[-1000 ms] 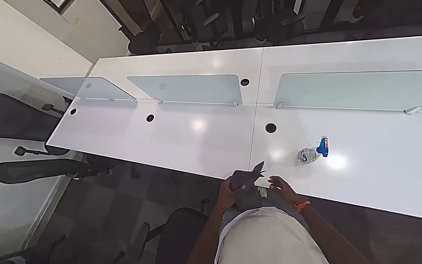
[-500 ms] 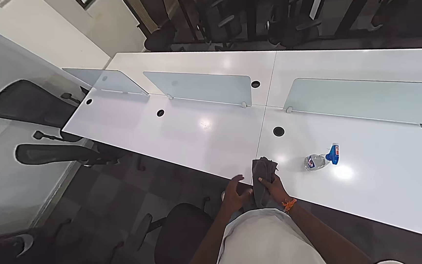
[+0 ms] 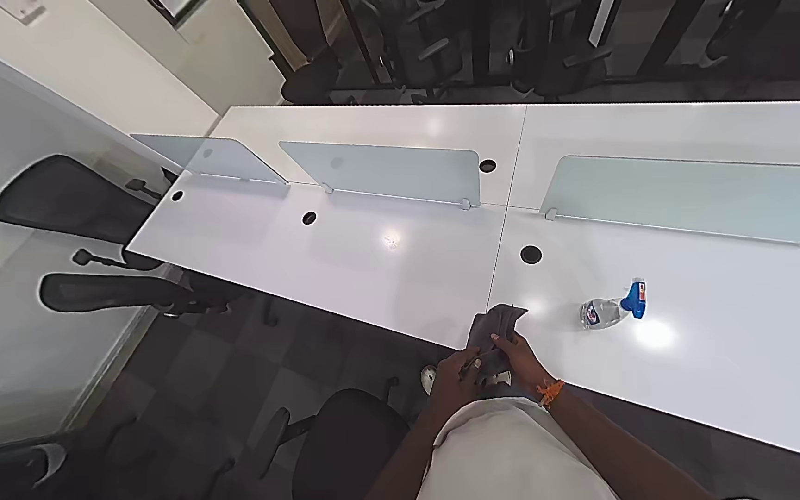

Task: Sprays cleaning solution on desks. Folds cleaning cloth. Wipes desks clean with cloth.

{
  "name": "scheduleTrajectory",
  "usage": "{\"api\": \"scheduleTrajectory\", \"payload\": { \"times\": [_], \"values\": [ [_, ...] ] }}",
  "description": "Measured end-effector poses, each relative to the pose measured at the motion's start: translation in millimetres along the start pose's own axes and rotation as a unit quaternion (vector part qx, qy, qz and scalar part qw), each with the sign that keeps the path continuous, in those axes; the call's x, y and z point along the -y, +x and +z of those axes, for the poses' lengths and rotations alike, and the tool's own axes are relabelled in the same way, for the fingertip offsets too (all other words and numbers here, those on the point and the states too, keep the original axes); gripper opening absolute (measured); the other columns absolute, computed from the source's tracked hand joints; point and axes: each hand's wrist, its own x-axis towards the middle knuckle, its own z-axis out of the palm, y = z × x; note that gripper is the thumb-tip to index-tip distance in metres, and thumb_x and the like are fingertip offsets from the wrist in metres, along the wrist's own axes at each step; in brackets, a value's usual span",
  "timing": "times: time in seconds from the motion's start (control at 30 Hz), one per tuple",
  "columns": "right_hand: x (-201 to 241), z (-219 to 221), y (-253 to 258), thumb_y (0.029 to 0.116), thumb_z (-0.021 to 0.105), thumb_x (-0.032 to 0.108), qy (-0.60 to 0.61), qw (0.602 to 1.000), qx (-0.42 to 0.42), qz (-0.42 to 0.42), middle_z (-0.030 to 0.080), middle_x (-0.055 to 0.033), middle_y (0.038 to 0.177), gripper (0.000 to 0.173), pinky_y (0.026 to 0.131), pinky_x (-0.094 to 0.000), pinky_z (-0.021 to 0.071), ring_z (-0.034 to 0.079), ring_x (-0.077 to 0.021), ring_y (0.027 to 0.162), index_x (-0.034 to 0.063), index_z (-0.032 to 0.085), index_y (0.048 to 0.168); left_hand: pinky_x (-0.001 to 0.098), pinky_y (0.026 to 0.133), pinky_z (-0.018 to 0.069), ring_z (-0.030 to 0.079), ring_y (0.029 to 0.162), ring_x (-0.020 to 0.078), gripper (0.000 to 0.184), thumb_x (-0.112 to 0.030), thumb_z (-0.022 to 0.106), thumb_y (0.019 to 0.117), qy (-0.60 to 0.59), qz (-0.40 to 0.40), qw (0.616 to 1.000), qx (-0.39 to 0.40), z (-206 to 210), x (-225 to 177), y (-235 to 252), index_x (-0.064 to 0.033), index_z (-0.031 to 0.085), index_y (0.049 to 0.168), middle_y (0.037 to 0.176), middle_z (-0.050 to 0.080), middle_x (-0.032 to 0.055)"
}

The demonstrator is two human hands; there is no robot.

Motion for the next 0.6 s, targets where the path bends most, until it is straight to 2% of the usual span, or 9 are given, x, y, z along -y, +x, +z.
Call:
{"api": "scheduleTrajectory", "payload": {
  "times": [0.07,0.13,0.2,0.23,0.3,0.37,0.43,0.53,0.6],
  "values": [
    [-2.1,-2.9,0.7,0.1027,0.062,0.027,-0.024,0.999,-0.023,-0.003,0.069,-0.0135,0.119,0.045,0.092,-0.0365,0.0601,0.070,-0.0192,0.106,0.0028,0.050,0.139,0.0325,0.099,0.0565,0.070,0.110,0.0124,0.034,-0.019,0.055,0.1041,-0.032,0.011,0.999,0.012,-3.3,-3.8,-0.6,-0.0017,0.065,0.132,0.126,0.071,0.0109],
    [-4.9,-5.6,2.7,0.0976,0.068,0.027,-0.059,0.996,-0.068,-0.010,0.064,-0.0170,0.125,0.064,0.090,-0.0399,0.0595,0.069,-0.0217,0.107,0.0052,0.035,0.148,0.0322,0.101,0.0558,0.069,0.113,0.0124,0.035,-0.019,0.055,0.1043,-0.045,0.035,0.997,0.045,-7.3,-4.3,-0.2,-0.0018,0.065,0.133,0.129,0.070,0.0103],
    [-5.7,-6.9,4.0,0.0904,0.074,0.010,-0.065,0.992,-0.098,-0.033,0.067,-0.0204,0.115,0.085,0.079,-0.0421,0.0617,0.072,-0.0241,0.093,0.0065,0.019,0.154,0.0326,0.101,0.0556,0.069,0.113,0.0127,0.035,-0.019,0.056,0.1039,-0.048,0.057,0.993,0.096,-9.8,-3.2,0.0,-0.0023,0.065,0.133,0.132,0.068,0.0099],
    [-4.8,-7.2,3.3,0.0868,0.073,0.001,-0.062,0.993,-0.094,-0.047,0.068,-0.0198,0.111,0.093,0.076,-0.0416,0.0621,0.073,-0.0238,0.088,0.0079,0.012,0.156,0.0332,0.102,0.0551,0.068,0.115,0.0132,0.033,-0.019,0.057,0.1037,-0.050,0.064,0.989,0.126,-10.3,-2.0,-0.2,-0.0021,0.066,0.131,0.134,0.067,0.0101],
    [-1.1,-6.0,-0.8,0.0829,0.069,-0.007,-0.057,0.993,-0.062,-0.085,0.070,-0.0169,0.109,0.099,0.073,-0.0404,0.0637,0.074,-0.0236,0.087,0.0101,0.007,0.158,0.0348,0.106,0.0530,0.066,0.120,0.0147,0.029,-0.020,0.061,0.1022,-0.066,0.076,0.978,0.181,-10.7,0.0,0.2,-0.0004,0.070,0.122,0.137,0.065,0.0117],
    [4.5,-3.4,-6.2,0.0827,0.067,-0.009,-0.062,0.990,-0.013,-0.126,0.071,-0.0145,0.111,0.097,0.073,-0.0396,0.0643,0.074,-0.0238,0.089,0.0103,0.010,0.158,0.0355,0.103,0.0543,0.067,0.117,0.0148,0.034,-0.025,0.065,0.1001,-0.108,0.056,0.974,0.190,-11.5,-2.0,0.8,0.0012,0.070,0.120,0.131,0.068,0.0123],
    [6.0,-1.0,-10.4,0.0843,0.067,-0.007,-0.089,0.980,0.032,-0.174,0.071,-0.0135,0.116,0.088,0.076,-0.0395,0.0651,0.075,-0.0238,0.092,0.0072,0.017,0.156,0.0343,0.091,0.0600,0.072,0.099,0.0141,0.037,-0.026,0.067,0.0984,-0.152,0.003,0.980,0.127,-12.6,-9.2,1.9,0.0021,0.068,0.122,0.116,0.073,0.0112],
    [3.5,1.3,-18.0,0.0910,0.068,0.009,-0.246,0.933,0.083,-0.250,0.067,-0.0095,0.122,0.066,0.083,-0.0325,0.0621,0.071,-0.0141,0.097,0.0037,0.038,0.150,0.0287,0.070,0.0607,0.070,0.075,0.0107,0.035,-0.029,0.072,0.0927,-0.136,-0.076,0.988,-0.007,-9.8,-16.7,9.8,-0.0006,0.069,0.113,0.092,0.073,0.0056],
    [4.0,6.8,-23.8,0.0969,0.065,0.018,-0.313,0.902,0.108,-0.276,0.068,-0.0089,0.121,0.053,0.085,-0.0311,0.0604,0.069,-0.0116,0.096,0.0055,0.047,0.145,0.0261,0.062,0.0573,0.065,0.065,0.0089,0.034,-0.032,0.075,0.0902,-0.122,-0.097,0.987,-0.050,-7.2,-21.6,15.1,-0.0022,0.069,0.104,0.080,0.070,0.0028]
  ]
}}
